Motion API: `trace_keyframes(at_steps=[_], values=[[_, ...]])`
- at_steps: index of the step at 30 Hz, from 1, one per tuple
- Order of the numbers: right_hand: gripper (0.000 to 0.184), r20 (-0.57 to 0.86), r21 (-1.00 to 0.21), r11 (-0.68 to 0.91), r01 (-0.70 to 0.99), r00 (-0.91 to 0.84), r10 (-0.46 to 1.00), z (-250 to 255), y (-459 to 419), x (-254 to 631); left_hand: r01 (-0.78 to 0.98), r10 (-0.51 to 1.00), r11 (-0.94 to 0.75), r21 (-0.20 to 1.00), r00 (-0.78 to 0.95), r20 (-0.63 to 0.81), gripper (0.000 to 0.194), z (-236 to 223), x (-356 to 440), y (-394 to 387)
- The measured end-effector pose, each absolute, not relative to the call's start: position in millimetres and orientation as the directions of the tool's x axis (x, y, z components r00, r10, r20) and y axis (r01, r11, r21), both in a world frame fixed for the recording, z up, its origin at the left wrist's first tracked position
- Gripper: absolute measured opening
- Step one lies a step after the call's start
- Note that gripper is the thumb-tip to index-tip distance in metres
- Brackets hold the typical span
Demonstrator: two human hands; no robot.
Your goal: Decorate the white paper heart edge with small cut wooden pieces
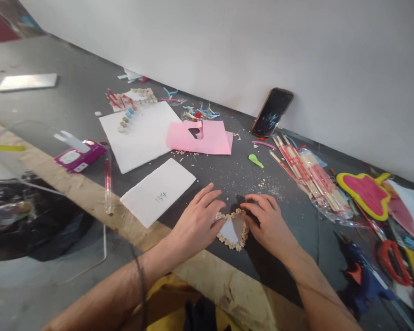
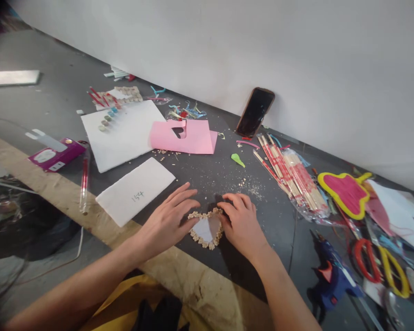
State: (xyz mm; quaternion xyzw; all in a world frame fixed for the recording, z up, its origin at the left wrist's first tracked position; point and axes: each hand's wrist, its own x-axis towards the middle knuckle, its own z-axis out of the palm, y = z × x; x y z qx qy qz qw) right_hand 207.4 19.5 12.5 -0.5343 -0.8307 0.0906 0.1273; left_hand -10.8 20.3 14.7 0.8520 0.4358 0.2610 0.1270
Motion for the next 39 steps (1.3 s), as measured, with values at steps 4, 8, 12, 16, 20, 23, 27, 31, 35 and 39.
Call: trace_keyframes(at_steps=[4,8,12,16,20,23,27,31,35,39], values=[[0.021,0.114,-0.293,0.395,0.871,-0.379,0.919,10,18,202,0.654,0.826,-0.562,0.507,0.403,0.395,0.019,17,-33,7],[0.019,0.111,-0.3,0.358,0.884,-0.341,0.934,9,18,197,0.621,0.82,-0.562,0.546,0.335,0.463,0.025,7,-56,-15],[0.016,0.108,-0.311,0.336,0.889,-0.318,0.942,11,17,195,0.607,0.791,-0.593,0.53,0.314,0.525,0.03,-3,-71,-30],[0.014,0.126,-0.301,0.337,0.892,-0.313,0.941,12,17,193,0.594,0.771,-0.614,0.519,0.314,0.554,0.03,-12,-74,-33],[0.015,0.15,-0.312,0.341,0.887,-0.309,0.939,12,18,191,0.593,0.765,-0.622,0.512,0.322,0.558,0.03,-16,-72,-31],[0.014,0.163,-0.329,0.344,0.879,-0.306,0.938,10,18,191,0.591,0.764,-0.622,0.514,0.312,0.565,0.029,-18,-72,-30],[0.012,0.166,-0.332,0.342,0.879,-0.302,0.939,10,17,192,0.615,0.783,-0.6,0.511,0.321,0.533,0.028,-19,-74,-31],[0.01,0.143,-0.326,0.342,0.882,-0.312,0.939,10,14,193,0.618,0.789,-0.595,0.514,0.326,0.521,0.028,-21,-74,-31],[0.01,0.117,-0.314,0.339,0.887,-0.318,0.941,11,13,193,0.608,0.791,-0.597,0.524,0.335,0.512,0.029,-21,-73,-31],[0.011,0.116,-0.315,0.338,0.887,-0.318,0.941,11,13,193,0.614,0.789,-0.6,0.513,0.343,0.51,0.029,-21,-73,-30]])
